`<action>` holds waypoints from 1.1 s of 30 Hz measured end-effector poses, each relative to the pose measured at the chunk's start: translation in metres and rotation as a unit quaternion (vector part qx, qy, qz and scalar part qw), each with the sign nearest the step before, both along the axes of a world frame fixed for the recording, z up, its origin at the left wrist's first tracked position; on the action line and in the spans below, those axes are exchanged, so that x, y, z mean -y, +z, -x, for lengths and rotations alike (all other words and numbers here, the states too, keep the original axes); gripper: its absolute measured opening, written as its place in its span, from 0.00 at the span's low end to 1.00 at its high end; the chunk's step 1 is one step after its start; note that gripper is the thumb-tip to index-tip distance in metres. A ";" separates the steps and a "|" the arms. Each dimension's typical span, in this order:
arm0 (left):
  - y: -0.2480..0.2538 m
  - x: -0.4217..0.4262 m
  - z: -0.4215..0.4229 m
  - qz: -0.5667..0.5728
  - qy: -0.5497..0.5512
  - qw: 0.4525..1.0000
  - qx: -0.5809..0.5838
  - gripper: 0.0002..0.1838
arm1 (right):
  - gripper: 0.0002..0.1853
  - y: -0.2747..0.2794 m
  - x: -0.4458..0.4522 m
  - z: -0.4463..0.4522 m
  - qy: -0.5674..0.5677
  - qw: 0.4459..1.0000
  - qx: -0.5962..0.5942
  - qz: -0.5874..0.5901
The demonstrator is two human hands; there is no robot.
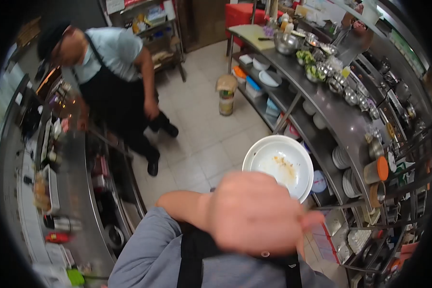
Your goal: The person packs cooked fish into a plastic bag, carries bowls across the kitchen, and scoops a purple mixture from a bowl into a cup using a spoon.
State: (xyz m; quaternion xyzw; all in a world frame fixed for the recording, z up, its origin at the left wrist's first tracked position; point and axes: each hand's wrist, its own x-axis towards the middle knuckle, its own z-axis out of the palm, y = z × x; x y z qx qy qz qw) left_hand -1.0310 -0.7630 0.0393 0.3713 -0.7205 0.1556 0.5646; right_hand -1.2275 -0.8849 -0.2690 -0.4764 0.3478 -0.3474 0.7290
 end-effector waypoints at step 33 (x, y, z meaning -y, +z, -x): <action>-0.551 -0.064 -0.620 -0.535 0.490 0.233 -0.648 0.17 | 0.16 0.067 0.333 -0.890 0.333 0.927 0.086 -0.149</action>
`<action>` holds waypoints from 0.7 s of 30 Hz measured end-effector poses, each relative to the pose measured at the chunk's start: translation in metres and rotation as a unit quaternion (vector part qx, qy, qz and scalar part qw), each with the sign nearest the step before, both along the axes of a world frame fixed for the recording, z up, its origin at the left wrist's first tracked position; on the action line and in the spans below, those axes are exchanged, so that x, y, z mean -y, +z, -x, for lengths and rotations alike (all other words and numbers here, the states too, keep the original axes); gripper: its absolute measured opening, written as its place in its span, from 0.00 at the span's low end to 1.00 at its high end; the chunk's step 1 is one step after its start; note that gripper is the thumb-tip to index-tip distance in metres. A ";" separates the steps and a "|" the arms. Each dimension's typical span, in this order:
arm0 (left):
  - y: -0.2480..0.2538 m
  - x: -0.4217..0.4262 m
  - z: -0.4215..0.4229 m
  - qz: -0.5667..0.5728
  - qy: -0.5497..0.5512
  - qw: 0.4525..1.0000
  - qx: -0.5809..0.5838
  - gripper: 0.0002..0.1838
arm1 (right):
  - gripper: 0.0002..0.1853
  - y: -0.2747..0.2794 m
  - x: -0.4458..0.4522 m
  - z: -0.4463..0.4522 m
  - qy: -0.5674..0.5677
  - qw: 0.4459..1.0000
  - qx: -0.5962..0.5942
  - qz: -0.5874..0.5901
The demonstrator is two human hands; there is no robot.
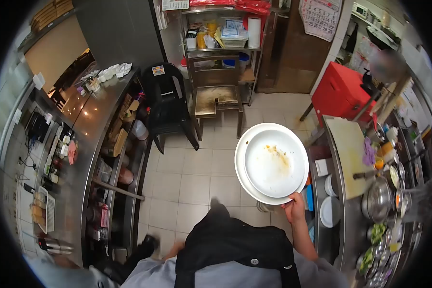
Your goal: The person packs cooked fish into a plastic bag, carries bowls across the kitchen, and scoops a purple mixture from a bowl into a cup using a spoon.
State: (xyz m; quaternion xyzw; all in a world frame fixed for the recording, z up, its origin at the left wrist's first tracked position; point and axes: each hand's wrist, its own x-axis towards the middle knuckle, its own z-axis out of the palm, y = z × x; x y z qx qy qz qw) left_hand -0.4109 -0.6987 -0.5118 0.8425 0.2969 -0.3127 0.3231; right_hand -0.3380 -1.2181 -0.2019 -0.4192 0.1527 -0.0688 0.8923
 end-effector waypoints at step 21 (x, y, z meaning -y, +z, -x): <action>0.339 0.430 -0.748 0.647 -0.363 0.664 -0.093 0.38 | 0.19 0.007 0.119 -0.359 -0.201 0.976 -0.082 -0.027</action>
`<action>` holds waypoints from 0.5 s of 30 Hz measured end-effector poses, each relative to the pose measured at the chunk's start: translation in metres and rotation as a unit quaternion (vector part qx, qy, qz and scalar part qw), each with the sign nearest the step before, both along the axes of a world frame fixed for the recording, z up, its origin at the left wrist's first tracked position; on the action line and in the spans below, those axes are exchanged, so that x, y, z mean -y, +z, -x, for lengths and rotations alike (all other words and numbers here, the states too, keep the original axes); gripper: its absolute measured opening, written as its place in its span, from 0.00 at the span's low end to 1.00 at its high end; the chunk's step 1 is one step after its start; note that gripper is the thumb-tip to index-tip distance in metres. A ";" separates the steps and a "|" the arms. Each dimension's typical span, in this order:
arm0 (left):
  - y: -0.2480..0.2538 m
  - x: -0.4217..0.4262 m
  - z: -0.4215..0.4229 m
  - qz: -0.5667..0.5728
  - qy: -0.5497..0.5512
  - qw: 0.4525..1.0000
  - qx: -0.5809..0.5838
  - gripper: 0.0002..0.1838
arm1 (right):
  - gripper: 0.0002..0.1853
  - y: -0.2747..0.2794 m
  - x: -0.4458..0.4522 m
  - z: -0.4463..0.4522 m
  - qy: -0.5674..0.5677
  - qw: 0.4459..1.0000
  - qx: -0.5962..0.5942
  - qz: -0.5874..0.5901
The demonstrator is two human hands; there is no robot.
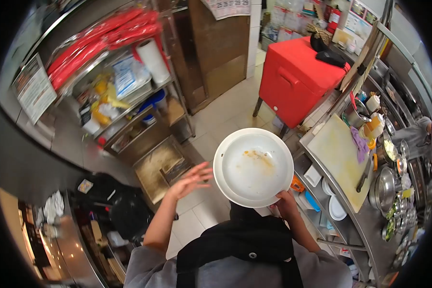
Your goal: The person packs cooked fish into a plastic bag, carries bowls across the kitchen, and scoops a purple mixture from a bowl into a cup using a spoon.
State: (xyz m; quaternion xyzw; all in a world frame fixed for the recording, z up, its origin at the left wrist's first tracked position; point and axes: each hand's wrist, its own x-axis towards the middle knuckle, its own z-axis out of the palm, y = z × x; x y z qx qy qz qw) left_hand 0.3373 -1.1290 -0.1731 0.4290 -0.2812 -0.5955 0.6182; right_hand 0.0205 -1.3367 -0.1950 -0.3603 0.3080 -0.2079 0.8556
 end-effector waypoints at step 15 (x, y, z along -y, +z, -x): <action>-0.008 0.226 -0.184 0.003 0.223 0.961 -0.164 0.29 | 0.22 0.029 0.262 -0.300 0.224 0.971 0.010 0.077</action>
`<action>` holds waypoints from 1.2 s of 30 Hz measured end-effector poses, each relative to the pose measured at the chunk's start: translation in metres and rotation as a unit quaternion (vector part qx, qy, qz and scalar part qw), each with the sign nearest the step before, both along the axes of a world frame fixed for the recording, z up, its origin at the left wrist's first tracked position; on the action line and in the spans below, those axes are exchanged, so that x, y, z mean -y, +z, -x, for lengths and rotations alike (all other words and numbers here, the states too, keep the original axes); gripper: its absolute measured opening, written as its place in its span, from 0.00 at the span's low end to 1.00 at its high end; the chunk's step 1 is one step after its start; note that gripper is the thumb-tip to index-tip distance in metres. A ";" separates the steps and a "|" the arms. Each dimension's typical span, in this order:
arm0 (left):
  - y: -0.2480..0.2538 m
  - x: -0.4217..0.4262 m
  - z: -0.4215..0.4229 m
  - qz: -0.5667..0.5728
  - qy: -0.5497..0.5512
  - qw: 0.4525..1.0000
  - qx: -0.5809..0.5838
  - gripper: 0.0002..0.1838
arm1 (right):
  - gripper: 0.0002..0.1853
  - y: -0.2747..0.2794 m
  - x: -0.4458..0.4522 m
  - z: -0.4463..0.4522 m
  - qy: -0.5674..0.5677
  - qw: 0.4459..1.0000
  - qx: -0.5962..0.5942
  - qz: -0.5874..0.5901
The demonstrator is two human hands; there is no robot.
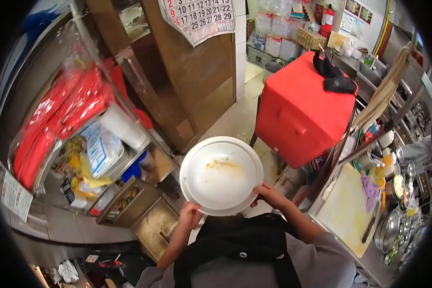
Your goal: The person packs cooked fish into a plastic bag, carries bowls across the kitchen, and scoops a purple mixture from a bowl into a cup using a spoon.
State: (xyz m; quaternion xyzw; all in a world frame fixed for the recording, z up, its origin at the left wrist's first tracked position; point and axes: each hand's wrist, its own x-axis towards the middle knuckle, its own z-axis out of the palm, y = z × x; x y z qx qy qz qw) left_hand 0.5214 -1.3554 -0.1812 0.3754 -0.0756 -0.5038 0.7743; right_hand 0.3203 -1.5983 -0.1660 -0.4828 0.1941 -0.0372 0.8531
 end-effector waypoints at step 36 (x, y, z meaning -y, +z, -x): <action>0.027 0.784 -0.433 -0.042 -0.352 0.932 -0.075 0.33 | 0.31 -0.149 0.363 -0.253 -0.176 0.976 -0.131 -0.003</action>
